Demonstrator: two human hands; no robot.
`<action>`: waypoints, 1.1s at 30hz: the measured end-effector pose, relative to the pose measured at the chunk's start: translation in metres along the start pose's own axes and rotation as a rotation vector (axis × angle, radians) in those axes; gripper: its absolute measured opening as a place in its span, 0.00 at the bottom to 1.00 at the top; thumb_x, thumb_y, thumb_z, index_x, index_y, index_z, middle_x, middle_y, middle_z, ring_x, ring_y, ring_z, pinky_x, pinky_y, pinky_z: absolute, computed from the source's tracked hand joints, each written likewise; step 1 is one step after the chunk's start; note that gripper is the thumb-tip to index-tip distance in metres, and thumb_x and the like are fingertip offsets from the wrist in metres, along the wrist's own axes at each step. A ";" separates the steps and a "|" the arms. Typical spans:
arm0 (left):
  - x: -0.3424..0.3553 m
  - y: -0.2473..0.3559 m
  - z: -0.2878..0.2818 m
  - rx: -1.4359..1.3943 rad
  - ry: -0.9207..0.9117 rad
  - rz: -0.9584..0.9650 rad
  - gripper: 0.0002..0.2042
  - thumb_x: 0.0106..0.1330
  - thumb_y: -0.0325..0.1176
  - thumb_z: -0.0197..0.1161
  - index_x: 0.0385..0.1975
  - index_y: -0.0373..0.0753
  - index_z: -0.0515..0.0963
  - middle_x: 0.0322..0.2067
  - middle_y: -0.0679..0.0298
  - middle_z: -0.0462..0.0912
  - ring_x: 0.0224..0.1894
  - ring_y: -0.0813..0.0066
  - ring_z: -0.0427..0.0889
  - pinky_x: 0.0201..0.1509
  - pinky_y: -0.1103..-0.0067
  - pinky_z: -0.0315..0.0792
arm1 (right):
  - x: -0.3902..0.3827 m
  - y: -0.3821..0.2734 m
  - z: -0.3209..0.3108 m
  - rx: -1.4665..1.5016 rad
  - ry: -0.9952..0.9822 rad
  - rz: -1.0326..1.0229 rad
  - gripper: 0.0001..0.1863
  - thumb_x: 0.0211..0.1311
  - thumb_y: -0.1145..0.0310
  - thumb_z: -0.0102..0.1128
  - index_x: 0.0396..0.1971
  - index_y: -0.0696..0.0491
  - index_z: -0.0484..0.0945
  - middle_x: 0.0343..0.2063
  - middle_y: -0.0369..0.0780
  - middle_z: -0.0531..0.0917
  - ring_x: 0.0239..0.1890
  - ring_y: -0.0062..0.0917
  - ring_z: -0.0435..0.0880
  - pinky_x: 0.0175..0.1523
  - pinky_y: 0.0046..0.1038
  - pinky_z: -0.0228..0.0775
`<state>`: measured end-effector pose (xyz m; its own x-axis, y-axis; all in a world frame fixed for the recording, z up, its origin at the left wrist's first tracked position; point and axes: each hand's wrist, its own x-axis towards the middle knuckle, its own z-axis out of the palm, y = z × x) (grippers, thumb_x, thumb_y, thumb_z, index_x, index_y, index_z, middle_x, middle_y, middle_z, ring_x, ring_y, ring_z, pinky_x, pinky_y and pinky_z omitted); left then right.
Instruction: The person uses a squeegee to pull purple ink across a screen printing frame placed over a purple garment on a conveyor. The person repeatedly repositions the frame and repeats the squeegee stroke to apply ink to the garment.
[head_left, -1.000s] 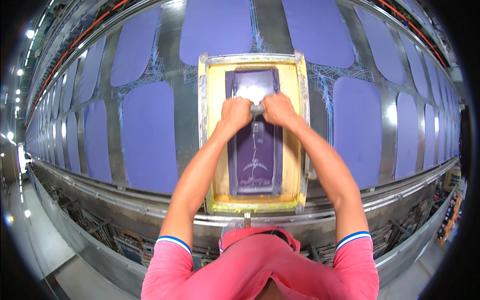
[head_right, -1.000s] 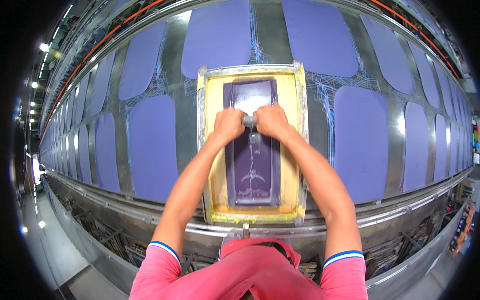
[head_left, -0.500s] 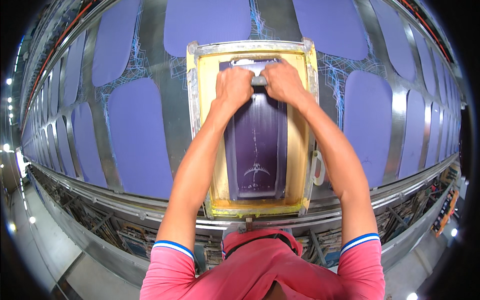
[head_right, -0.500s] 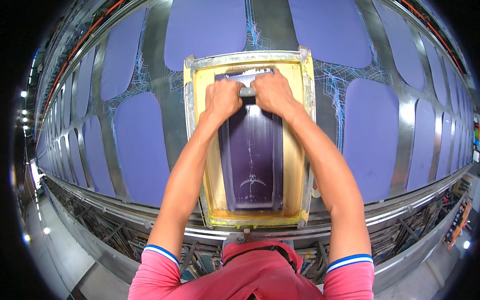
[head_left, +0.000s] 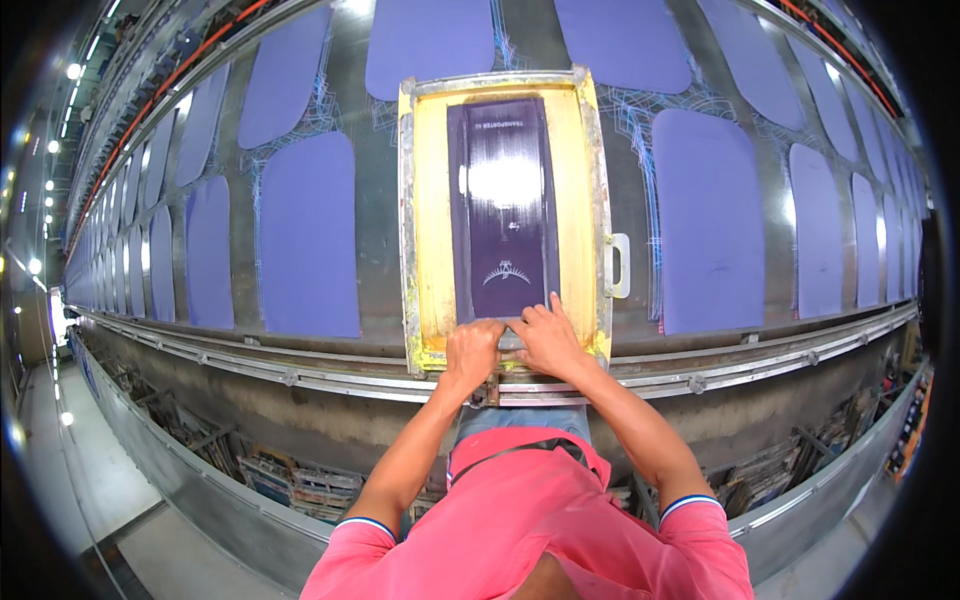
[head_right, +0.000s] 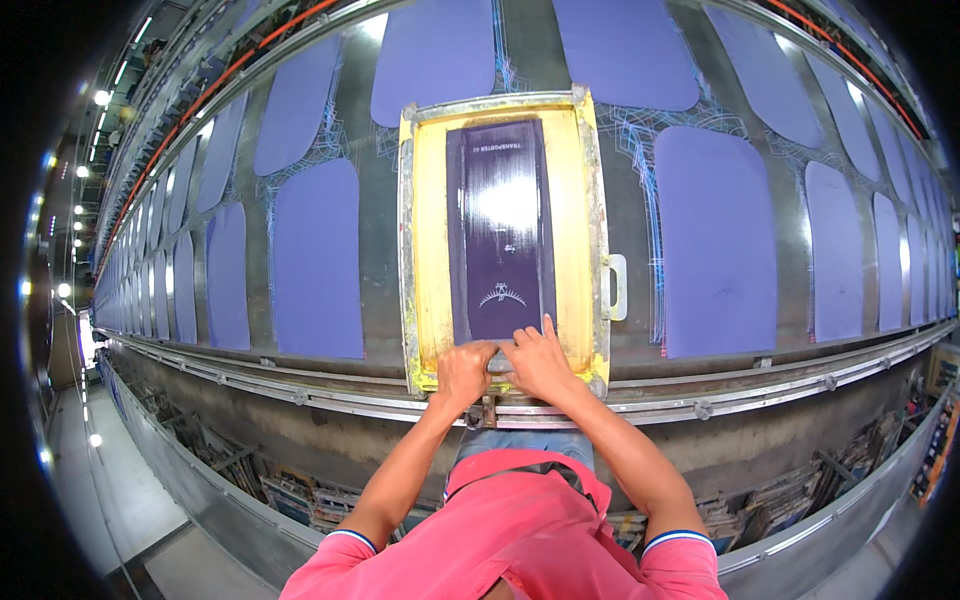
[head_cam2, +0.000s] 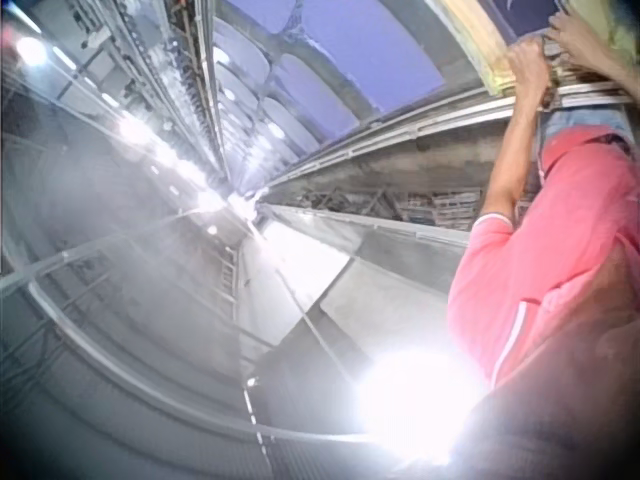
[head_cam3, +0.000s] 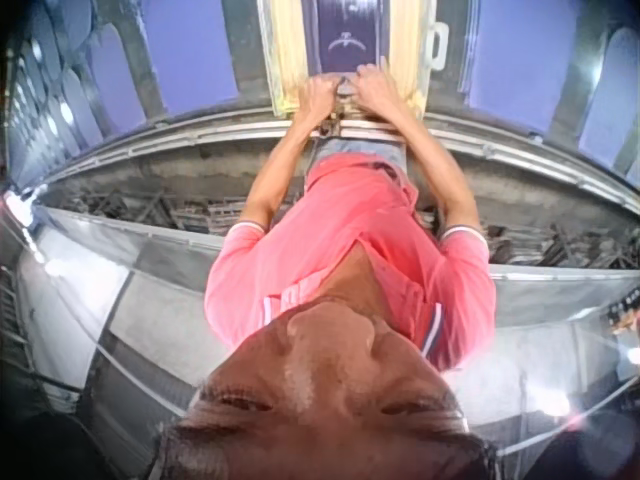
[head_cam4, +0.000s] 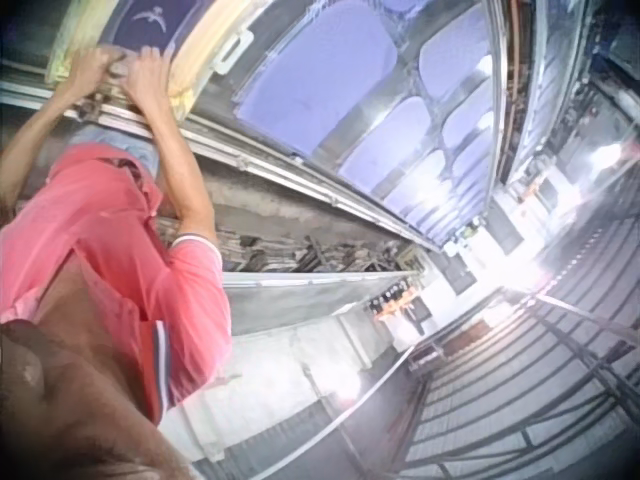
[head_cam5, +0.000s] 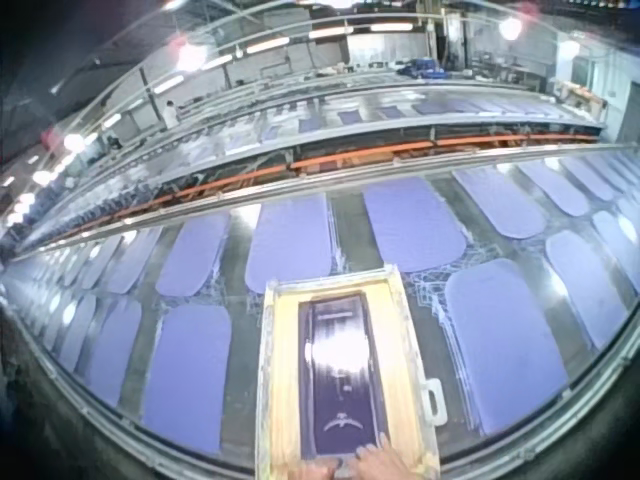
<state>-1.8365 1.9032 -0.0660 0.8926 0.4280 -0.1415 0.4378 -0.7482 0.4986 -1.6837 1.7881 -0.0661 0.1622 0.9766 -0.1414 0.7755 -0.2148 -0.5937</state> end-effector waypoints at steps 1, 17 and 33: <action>-0.005 0.001 0.002 0.000 0.030 0.017 0.15 0.48 0.20 0.59 0.36 0.39 0.85 0.33 0.53 0.86 0.35 0.51 0.86 0.37 0.62 0.79 | -0.006 0.008 -0.004 0.176 0.030 -0.005 0.19 0.55 0.62 0.65 0.44 0.57 0.83 0.38 0.50 0.82 0.45 0.44 0.81 0.68 0.56 0.61; -0.032 -0.013 -0.012 -0.083 0.211 0.073 0.10 0.46 0.21 0.61 0.30 0.37 0.80 0.33 0.55 0.86 0.39 0.55 0.86 0.41 0.62 0.78 | 0.031 0.123 -0.061 0.186 0.820 0.698 0.20 0.69 0.57 0.57 0.30 0.61 0.83 0.24 0.51 0.83 0.25 0.43 0.79 0.36 0.41 0.70; -0.163 -0.334 -0.198 0.039 0.175 0.035 0.14 0.47 0.19 0.60 0.35 0.36 0.83 0.39 0.55 0.88 0.43 0.57 0.87 0.46 0.64 0.80 | 0.258 -0.141 0.145 0.610 0.897 0.703 0.22 0.68 0.62 0.57 0.22 0.65 0.69 0.15 0.41 0.62 0.23 0.24 0.59 0.29 0.36 0.56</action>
<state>-2.1498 2.1837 -0.0400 0.8763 0.4810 0.0281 0.4140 -0.7816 0.4666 -1.8399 2.0687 -0.1339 0.9541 0.2687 -0.1321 -0.0066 -0.4223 -0.9064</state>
